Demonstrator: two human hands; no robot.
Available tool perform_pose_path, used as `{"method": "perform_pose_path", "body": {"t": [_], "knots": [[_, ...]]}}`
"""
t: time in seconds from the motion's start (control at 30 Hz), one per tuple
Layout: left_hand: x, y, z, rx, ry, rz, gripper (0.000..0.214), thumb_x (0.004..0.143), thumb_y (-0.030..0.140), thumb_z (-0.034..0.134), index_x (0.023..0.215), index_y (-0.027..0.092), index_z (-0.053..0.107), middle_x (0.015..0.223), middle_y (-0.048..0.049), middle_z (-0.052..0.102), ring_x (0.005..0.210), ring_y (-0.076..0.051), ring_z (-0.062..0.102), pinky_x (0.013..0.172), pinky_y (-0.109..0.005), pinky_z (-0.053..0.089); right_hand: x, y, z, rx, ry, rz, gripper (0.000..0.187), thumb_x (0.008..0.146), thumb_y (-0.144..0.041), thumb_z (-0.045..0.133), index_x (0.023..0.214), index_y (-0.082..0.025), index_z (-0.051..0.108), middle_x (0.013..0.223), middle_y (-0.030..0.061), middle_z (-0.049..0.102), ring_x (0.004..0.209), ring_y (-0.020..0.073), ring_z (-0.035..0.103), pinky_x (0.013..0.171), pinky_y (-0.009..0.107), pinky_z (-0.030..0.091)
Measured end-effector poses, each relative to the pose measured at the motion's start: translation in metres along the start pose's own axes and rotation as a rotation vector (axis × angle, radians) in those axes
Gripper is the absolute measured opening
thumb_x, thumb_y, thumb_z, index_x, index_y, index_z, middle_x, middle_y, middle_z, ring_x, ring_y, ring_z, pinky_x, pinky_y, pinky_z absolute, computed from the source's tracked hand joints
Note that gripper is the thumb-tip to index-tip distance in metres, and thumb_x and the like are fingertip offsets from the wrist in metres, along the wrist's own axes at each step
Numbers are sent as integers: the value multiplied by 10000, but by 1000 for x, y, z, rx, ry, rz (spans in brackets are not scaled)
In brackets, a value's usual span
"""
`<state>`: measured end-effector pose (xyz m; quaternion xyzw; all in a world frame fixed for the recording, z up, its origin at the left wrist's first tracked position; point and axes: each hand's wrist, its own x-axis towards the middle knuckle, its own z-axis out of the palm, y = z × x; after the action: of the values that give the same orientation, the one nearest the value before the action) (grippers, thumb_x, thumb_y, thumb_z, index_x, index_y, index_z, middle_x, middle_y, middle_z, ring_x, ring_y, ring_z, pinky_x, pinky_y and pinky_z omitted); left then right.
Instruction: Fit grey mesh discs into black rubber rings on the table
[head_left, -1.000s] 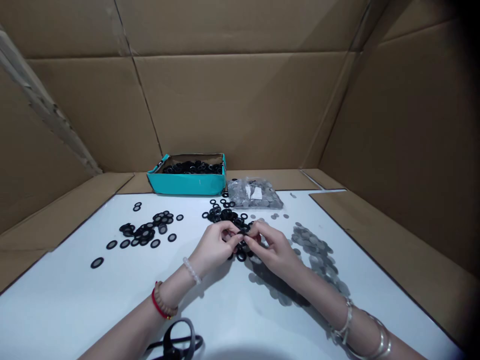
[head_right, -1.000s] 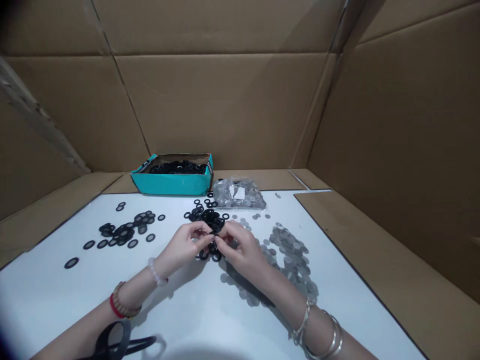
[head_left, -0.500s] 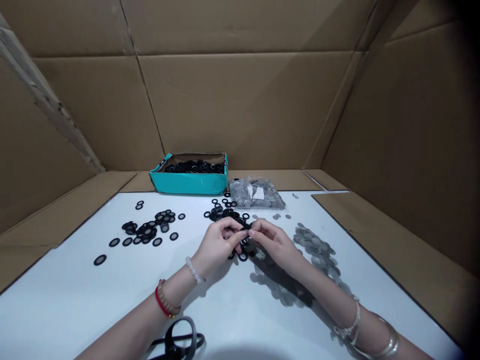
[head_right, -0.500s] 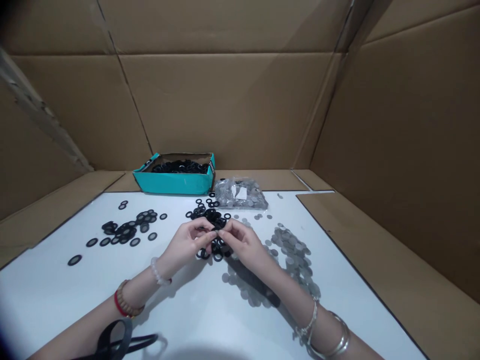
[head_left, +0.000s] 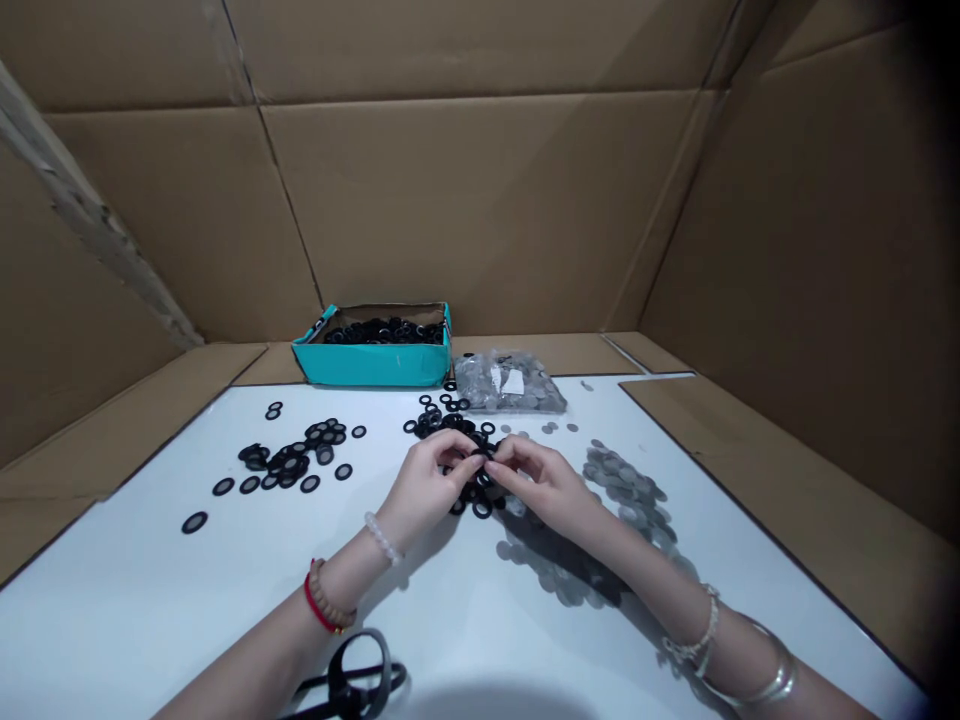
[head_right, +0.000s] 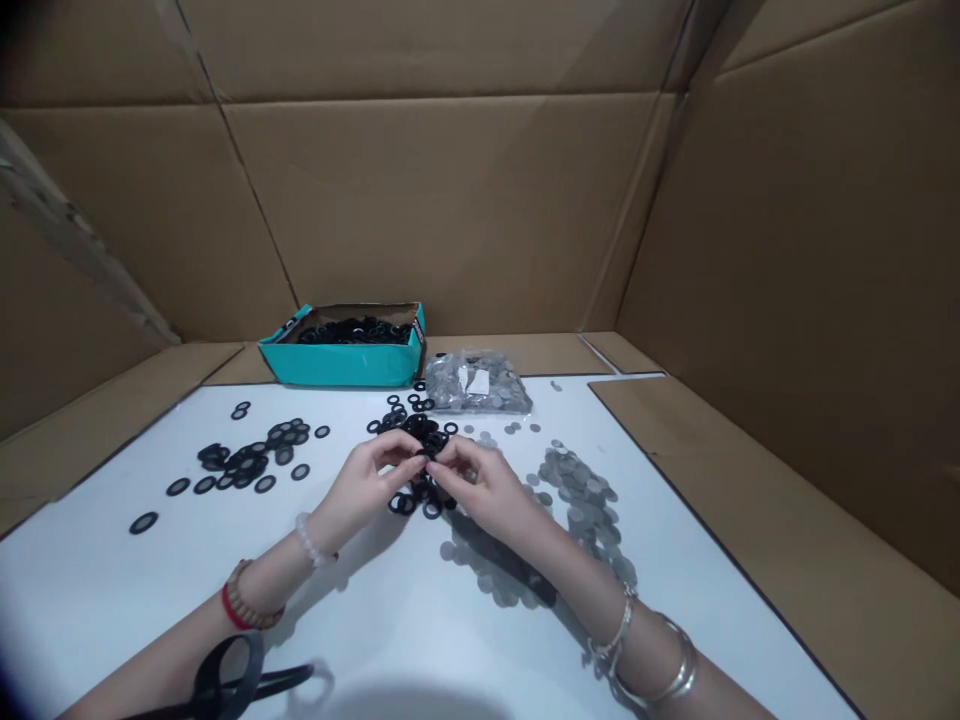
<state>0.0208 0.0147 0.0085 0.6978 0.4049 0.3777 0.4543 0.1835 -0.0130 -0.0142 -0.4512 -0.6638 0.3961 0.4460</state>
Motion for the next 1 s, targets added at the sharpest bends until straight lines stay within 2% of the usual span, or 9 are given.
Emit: {"method": "perform_pose_path", "body": {"t": [0.17, 0.37, 0.43, 0.57, 0.63, 0.73, 0.9, 1.0], "knots": [[-3, -5, 4, 132, 54, 31, 99, 742, 231, 539, 693, 146, 553, 656, -18, 558, 646, -146, 515, 614, -261, 410, -5, -1, 5, -40, 58, -4, 250, 833, -324, 505, 645, -195, 403, 630, -34, 405, 594, 118, 404, 543, 232, 321], [-6, -3, 8, 200, 153, 64, 125, 734, 229, 537, 635, 158, 509, 665, -12, 542, 639, -135, 509, 601, -252, 402, -6, -7, 5, -165, 81, -72, 205, 832, -287, 497, 657, -194, 441, 643, -14, 435, 611, 134, 418, 540, 244, 317], [-5, -1, 8, 128, 124, 23, 141, 727, 256, 551, 638, 157, 505, 643, -5, 537, 603, -129, 517, 580, -251, 410, -6, -7, 5, -162, 89, -89, 208, 830, -293, 502, 654, -193, 451, 652, -9, 441, 621, 137, 421, 556, 250, 324], [-3, 2, 3, -208, -124, -160, 233, 718, 380, 572, 733, 156, 509, 494, 36, 502, 440, -123, 516, 480, -256, 428, -2, -6, 1, 17, 64, 4, 235, 813, -377, 525, 676, -191, 482, 646, -17, 448, 609, 131, 425, 562, 247, 336], [-2, 3, 0, -300, -186, -203, 284, 693, 413, 603, 755, 152, 512, 448, 46, 496, 401, -120, 510, 462, -258, 435, 0, -6, -1, 129, 15, 70, 251, 785, -415, 554, 693, -188, 497, 648, -23, 453, 612, 126, 435, 569, 242, 345], [0, 3, -1, -323, -167, -215, 303, 655, 404, 650, 738, 142, 524, 459, 42, 511, 407, -113, 513, 443, -241, 432, 3, -8, -4, 196, -30, 114, 263, 751, -430, 594, 703, -182, 520, 663, -25, 463, 624, 122, 444, 577, 237, 350], [0, 3, 0, -250, -43, -185, 273, 639, 349, 677, 744, 131, 550, 510, 46, 516, 400, -71, 471, 427, -198, 382, 3, -6, -3, 142, 21, 76, 265, 757, -408, 600, 662, -171, 526, 629, -26, 458, 600, 117, 428, 553, 236, 334], [0, 1, 0, -209, -38, -169, 279, 643, 374, 671, 718, 131, 557, 525, 39, 515, 395, -70, 463, 413, -199, 362, 1, -3, -2, 124, 34, 68, 279, 756, -404, 602, 631, -173, 509, 608, -30, 456, 586, 116, 422, 542, 235, 324]]}}
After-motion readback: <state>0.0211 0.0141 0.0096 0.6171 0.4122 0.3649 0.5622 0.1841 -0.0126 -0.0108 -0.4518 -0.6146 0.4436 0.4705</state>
